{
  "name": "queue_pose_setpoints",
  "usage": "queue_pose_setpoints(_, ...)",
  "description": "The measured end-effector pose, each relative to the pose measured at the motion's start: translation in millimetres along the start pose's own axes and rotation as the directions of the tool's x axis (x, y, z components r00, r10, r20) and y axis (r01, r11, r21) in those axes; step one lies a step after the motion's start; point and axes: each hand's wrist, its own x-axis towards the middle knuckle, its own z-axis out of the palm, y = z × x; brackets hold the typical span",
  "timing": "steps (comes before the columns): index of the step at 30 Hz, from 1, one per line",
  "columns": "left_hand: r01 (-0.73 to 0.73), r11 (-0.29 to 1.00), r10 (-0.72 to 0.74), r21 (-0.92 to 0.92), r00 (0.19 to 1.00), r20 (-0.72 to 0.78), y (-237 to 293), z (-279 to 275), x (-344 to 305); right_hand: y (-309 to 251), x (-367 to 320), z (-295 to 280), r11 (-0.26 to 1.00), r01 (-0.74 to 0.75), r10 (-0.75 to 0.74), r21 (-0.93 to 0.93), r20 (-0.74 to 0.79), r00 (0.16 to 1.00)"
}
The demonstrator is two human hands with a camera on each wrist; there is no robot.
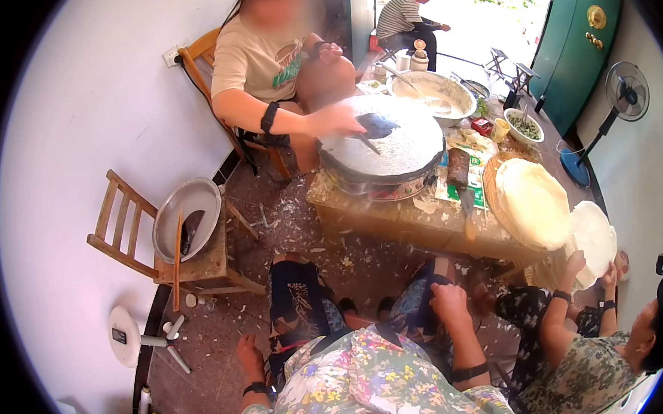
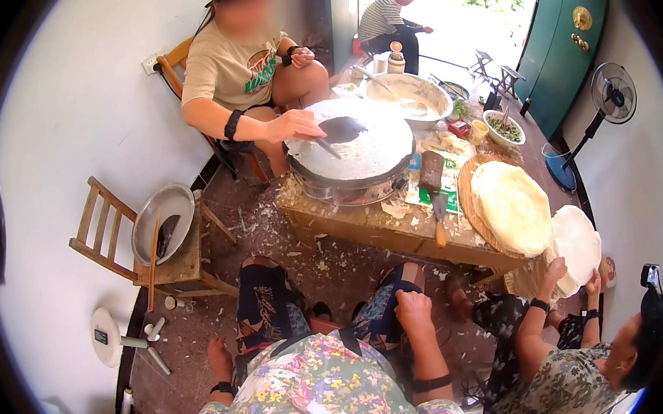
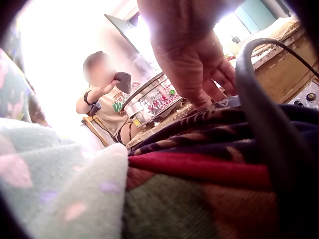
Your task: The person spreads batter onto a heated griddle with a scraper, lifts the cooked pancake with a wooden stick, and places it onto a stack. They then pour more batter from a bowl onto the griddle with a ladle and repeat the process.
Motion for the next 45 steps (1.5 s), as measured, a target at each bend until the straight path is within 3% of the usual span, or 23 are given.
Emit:
queue_pose_setpoints(17, -0.073, 0.997, 0.073, 0.016, 0.997, -0.018, 1.5, -6.2, 6.5, 0.5, 0.6, 2.9, 1.000, 0.014, -0.014, -0.004, -0.007, 1.000)
queue_pose_setpoints(32, 0.000, 1.000, -0.001, 0.019, 0.998, 0.058, -2.7, -5.1, 2.8, 0.5, -2.1, 2.7, 0.998, 0.051, -0.048, 0.030, -0.102, 0.994)
queue_pose_setpoints(45, -0.027, 0.999, 0.028, -0.024, 0.998, 0.065, 4.3, -12.2, 4.5, 0.1, -3.6, -0.1, 0.998, 0.051, -0.047, 0.044, -0.093, 0.995)
